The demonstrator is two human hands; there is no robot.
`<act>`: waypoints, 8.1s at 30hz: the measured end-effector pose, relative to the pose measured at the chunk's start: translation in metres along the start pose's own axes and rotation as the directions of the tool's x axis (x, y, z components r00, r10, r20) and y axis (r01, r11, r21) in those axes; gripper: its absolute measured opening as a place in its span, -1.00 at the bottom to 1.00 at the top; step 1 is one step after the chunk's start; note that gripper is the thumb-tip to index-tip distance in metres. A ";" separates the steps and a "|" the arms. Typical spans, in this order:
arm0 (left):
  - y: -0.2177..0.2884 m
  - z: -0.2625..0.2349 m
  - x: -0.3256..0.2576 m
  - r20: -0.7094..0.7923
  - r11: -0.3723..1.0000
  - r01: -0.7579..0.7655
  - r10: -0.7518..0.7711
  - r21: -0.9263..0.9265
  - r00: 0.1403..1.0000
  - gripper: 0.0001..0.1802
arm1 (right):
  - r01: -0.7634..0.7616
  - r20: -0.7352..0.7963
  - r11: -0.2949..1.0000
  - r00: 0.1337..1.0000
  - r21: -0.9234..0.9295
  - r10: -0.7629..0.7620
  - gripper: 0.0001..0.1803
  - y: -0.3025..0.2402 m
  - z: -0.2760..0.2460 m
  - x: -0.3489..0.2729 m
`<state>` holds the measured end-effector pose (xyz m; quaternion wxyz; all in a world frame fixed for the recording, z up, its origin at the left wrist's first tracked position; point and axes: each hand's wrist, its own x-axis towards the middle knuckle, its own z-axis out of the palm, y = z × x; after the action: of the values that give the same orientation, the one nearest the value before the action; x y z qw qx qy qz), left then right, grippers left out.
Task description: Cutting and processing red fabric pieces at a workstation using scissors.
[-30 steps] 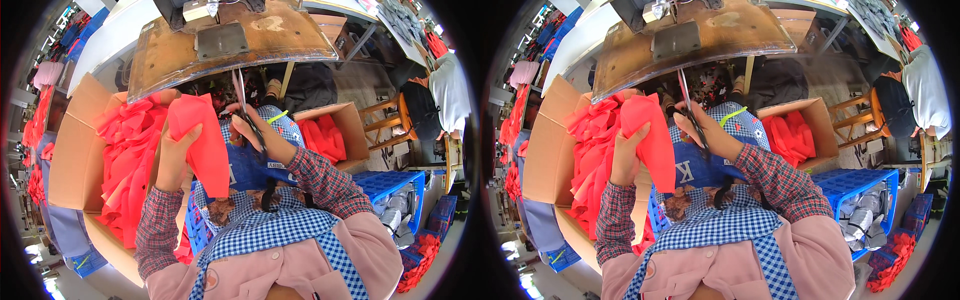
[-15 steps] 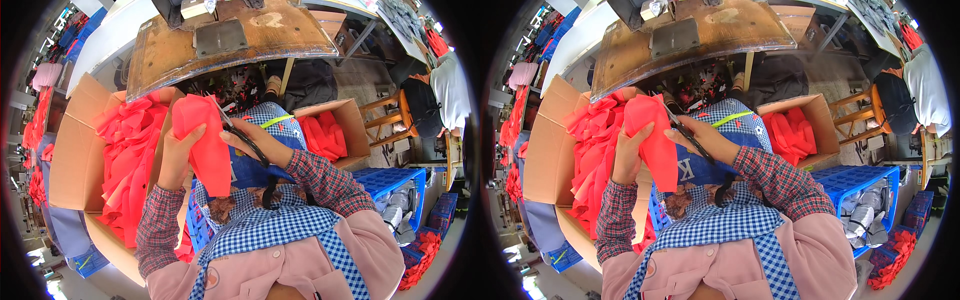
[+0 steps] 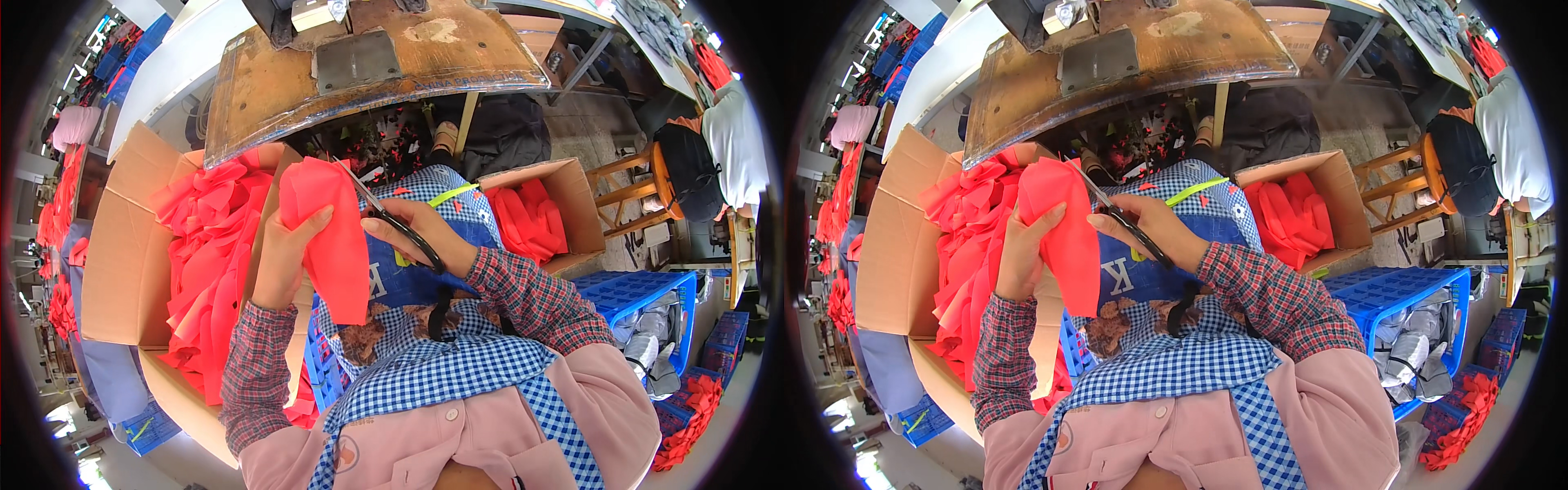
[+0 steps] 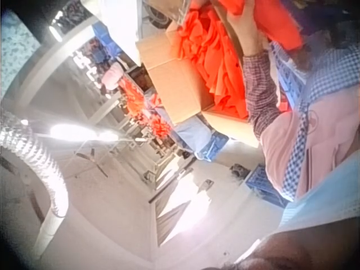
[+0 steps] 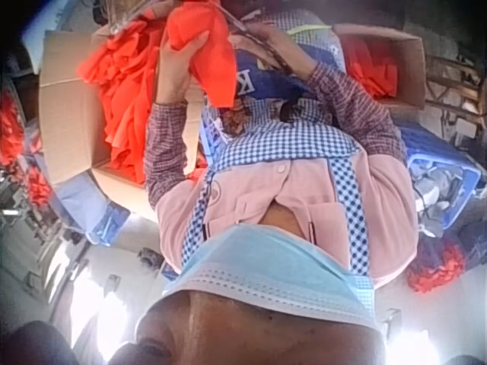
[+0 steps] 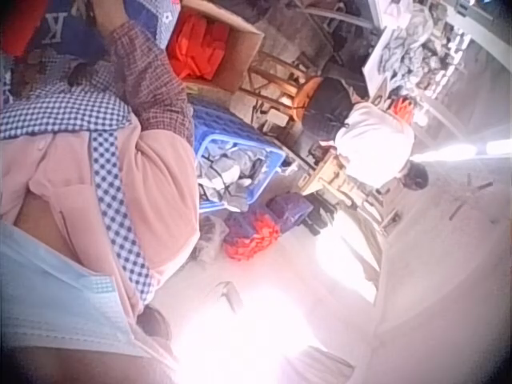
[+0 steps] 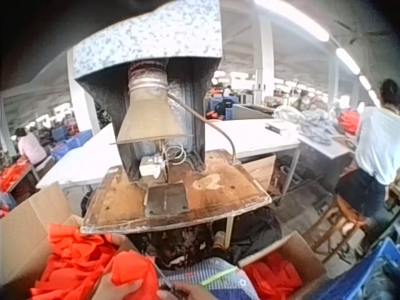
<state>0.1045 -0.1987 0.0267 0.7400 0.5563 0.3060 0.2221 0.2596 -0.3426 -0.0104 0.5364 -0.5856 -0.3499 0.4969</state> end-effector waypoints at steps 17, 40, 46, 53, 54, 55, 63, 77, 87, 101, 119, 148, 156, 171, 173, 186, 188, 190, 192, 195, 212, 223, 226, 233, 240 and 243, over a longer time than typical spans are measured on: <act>0.005 -0.001 0.006 0.135 0.976 0.130 -0.154 0.176 0.979 -0.62 | 0.080 -0.029 0.981 0.996 -0.178 -0.087 -0.56 0.009 -0.008 -0.006; 0.096 -0.029 0.155 0.243 0.997 -0.060 0.070 -0.049 0.968 -0.60 | -0.044 -0.197 0.803 0.960 0.594 0.199 -0.53 0.099 -0.058 0.007; 0.104 -0.017 0.211 0.316 0.998 -0.056 0.065 -0.035 0.946 -0.59 | -0.063 -0.160 0.845 0.972 0.530 0.173 -0.56 0.100 -0.057 0.008; 0.112 -0.009 0.231 0.352 0.997 -0.073 0.056 0.036 0.934 -0.59 | -0.055 -0.161 0.846 0.973 0.530 0.164 -0.56 0.101 -0.055 0.009; 0.113 -0.009 0.231 0.350 0.996 -0.066 0.041 0.059 0.936 -0.59 | -0.056 -0.161 0.852 0.974 0.520 0.162 -0.58 0.100 -0.055 0.008; 0.113 -0.009 0.231 0.348 0.996 -0.067 0.043 0.056 0.936 -0.59 | -0.057 -0.160 0.854 0.974 0.518 0.162 -0.58 0.100 -0.055 0.008; 0.116 -0.010 0.227 0.402 0.994 -0.078 0.043 0.072 0.915 -0.58 | -0.060 -0.170 0.851 0.970 0.522 0.173 -0.59 0.101 -0.055 0.010; 0.120 -0.009 0.205 0.362 0.983 -0.112 0.054 0.143 0.931 -0.50 | -0.034 -0.179 0.861 0.973 0.508 0.144 -0.57 0.106 -0.049 0.010; 0.054 0.094 0.120 0.762 0.994 0.098 -0.094 0.039 0.640 -0.57 | 0.595 -0.159 0.693 0.701 -0.406 -0.695 -0.64 0.142 -0.063 0.028; 0.072 -0.131 0.049 0.354 0.370 -0.359 0.082 0.857 0.931 -0.68 | -0.069 -0.153 0.852 0.973 0.518 0.172 -0.64 0.106 -0.061 0.012; 0.115 -0.149 0.008 0.038 0.409 -0.204 0.378 0.890 0.925 -0.72 | -0.063 -0.215 0.887 0.960 0.457 0.179 -0.70 0.103 -0.050 0.013; -0.011 0.036 0.006 0.227 0.979 0.169 -0.139 -0.117 0.964 -0.55 | 0.312 -0.209 0.882 0.945 0.353 -0.251 -0.51 0.016 -0.009 -0.009; -0.022 0.023 0.013 0.151 0.996 0.080 -0.073 -0.045 0.986 -0.69 | 0.300 -0.229 0.923 0.942 0.242 -0.246 -0.55 0.011 -0.004 0.002; -0.009 0.023 0.010 0.350 0.934 0.357 -0.338 0.011 0.874 -0.62 | 0.190 -0.241 0.793 0.969 0.578 -0.057 -0.63 0.008 -0.021 0.006; -0.012 0.021 0.012 0.306 0.951 0.306 -0.280 -0.039 0.910 -0.64 | 0.114 -0.205 0.854 0.979 0.507 -0.009 -0.61 0.006 -0.021 0.000; -0.018 0.014 0.018 0.175 0.997 0.081 -0.078 -0.014 0.982 -0.66 | 0.079 -0.089 0.996 0.993 -0.034 -0.082 -0.49 0.020 -0.006 -0.013; -0.018 0.016 0.018 0.180 0.996 0.082 -0.077 -0.022 0.981 -0.66 | 0.096 -0.105 0.988 0.989 -0.118 -0.108 -0.48 0.022 -0.005 -0.011; -0.018 0.018 0.017 0.185 0.996 0.085 -0.078 -0.030 0.980 -0.66 | 0.093 -0.109 0.987 0.988 -0.134 -0.108 -0.47 0.022 -0.005 -0.009; -0.018 0.020 0.016 0.162 0.997 0.069 -0.061 -0.045 0.985 -0.68 | 0.089 -0.114 0.985 0.988 -0.150 -0.107 -0.45 0.023 -0.003 -0.008; -0.019 0.019 0.016 0.168 0.997 0.074 -0.069 -0.028 0.983 -0.69 | 0.085 -0.186 0.995 0.978 -0.050 -0.093 -0.49 0.023 0.000 -0.008; -0.014 0.012 0.020 0.209 0.995 0.073 -0.086 0.069 0.974 -0.69 | 0.057 -0.197 0.990 0.977 -0.128 -0.081 -0.57 0.024 -0.011 -0.014; -0.014 0.010 0.019 0.257 0.977 0.051 -0.104 0.206 0.961 -0.69 | 0.131 -0.197 0.978 0.967 -0.161 -0.162 -0.59 0.027 -0.013 -0.015; -0.015 0.010 0.020 0.286 0.980 0.087 -0.136 0.178 0.949 -0.68 | 0.093 -0.187 0.979 0.974 -0.183 -0.128 -0.58 0.027 -0.016 -0.018; -0.009 0.001 0.035 0.245 0.988 0.121 -0.142 0.099 0.959 -0.68 | 0.016 -0.193 1.000 0.981 0.025 -0.011 -0.55 0.033 -0.016 -0.025; 0.070 -0.021 0.099 0.183 0.996 0.032 -0.047 0.083 0.982 -0.66 | -0.087 -0.243 0.946 0.955 0.311 0.168 -0.49 0.068 -0.039 -0.004; 0.099 -0.022 0.129 0.236 0.996 -0.012 -0.009 0.088 0.972 -0.62 | -0.129 -0.226 0.842 0.932 0.524 0.283 -0.49 0.088 -0.046 0.000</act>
<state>0.1823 -0.0691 0.0911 0.7455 0.6113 0.2251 0.1412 0.2932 -0.3714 -0.1000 0.6586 -0.5278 -0.0593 0.5330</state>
